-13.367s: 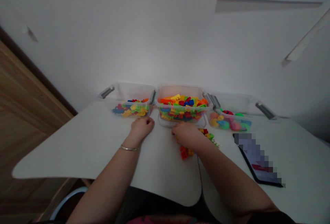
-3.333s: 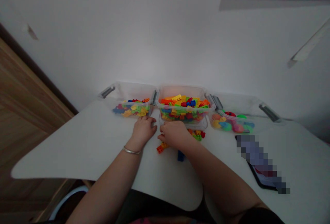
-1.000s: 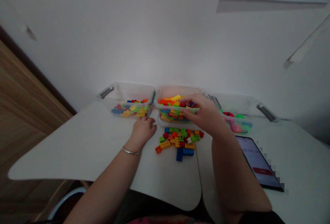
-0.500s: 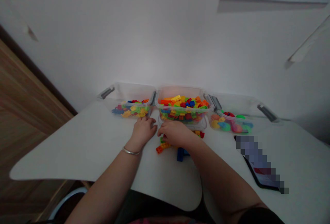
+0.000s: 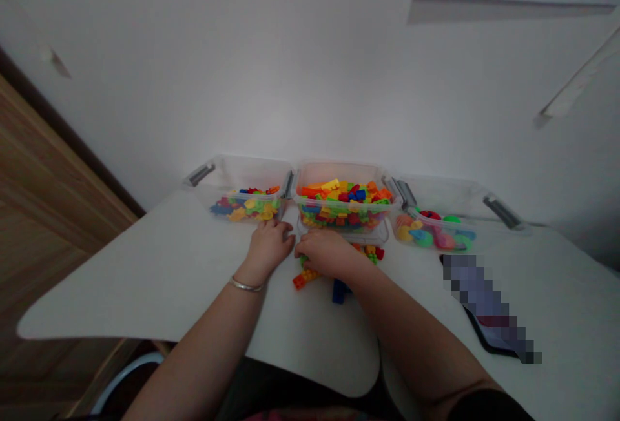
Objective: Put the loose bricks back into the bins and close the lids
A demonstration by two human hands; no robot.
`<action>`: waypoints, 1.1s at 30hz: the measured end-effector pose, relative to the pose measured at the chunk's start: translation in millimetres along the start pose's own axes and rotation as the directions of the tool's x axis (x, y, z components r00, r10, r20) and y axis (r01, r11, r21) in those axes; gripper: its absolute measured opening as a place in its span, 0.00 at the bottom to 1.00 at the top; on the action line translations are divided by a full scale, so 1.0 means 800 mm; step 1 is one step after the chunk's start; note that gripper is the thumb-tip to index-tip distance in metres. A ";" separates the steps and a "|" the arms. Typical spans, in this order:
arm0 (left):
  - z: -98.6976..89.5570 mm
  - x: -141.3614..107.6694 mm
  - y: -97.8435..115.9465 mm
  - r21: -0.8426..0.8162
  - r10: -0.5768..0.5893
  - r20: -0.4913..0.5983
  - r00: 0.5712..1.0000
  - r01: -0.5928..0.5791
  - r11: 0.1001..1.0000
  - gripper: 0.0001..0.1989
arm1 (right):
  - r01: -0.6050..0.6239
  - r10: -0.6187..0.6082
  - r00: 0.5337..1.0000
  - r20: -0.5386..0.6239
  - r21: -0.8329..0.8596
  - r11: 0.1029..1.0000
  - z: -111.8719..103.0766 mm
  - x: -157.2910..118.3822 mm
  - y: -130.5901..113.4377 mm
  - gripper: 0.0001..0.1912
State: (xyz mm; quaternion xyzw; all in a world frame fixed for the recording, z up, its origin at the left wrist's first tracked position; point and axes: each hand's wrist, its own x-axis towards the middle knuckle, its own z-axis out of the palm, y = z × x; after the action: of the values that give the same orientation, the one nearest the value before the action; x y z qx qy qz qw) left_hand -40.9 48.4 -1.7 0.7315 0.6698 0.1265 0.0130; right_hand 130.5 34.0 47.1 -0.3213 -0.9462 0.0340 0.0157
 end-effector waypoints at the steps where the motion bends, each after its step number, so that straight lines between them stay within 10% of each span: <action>1: -0.001 0.000 0.000 -0.001 -0.001 0.003 1.000 0.001 1.000 0.17 | 0.006 -0.006 1.000 -0.009 0.010 1.000 -0.003 -0.001 0.001 0.11; 10: -0.001 0.000 0.001 0.026 0.016 0.012 1.000 -0.017 1.000 0.18 | 0.114 -0.057 0.924 -0.378 0.129 0.985 -0.059 -0.033 0.008 0.10; 16: 0.003 0.002 -0.002 0.013 0.010 0.015 1.000 -0.010 1.000 0.18 | -0.039 0.144 0.518 -0.843 0.145 0.989 -0.065 -0.046 0.024 0.06; 21: 0.002 0.002 -0.002 0.002 0.016 0.010 1.000 -0.016 1.000 0.18 | -0.222 0.321 0.223 -0.921 0.272 0.936 -0.046 -0.037 0.045 0.06; 25: 0.001 0.001 -0.002 -0.006 0.010 0.008 1.000 -0.010 1.000 0.18 | -0.336 0.458 0.212 -0.863 0.376 0.864 -0.034 -0.028 0.053 0.07; 33: 0.003 0.002 -0.003 0.003 0.011 0.015 1.000 -0.011 1.000 0.18 | -0.449 0.452 0.365 -0.814 0.272 0.851 -0.024 -0.024 0.051 0.07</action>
State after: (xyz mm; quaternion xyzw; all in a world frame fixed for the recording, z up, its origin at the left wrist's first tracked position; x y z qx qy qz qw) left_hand -42.8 50.3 -4.1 0.7362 0.6659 0.1200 0.0160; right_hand 171.3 55.8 63.4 -0.5402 -0.6864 -0.1245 0.4706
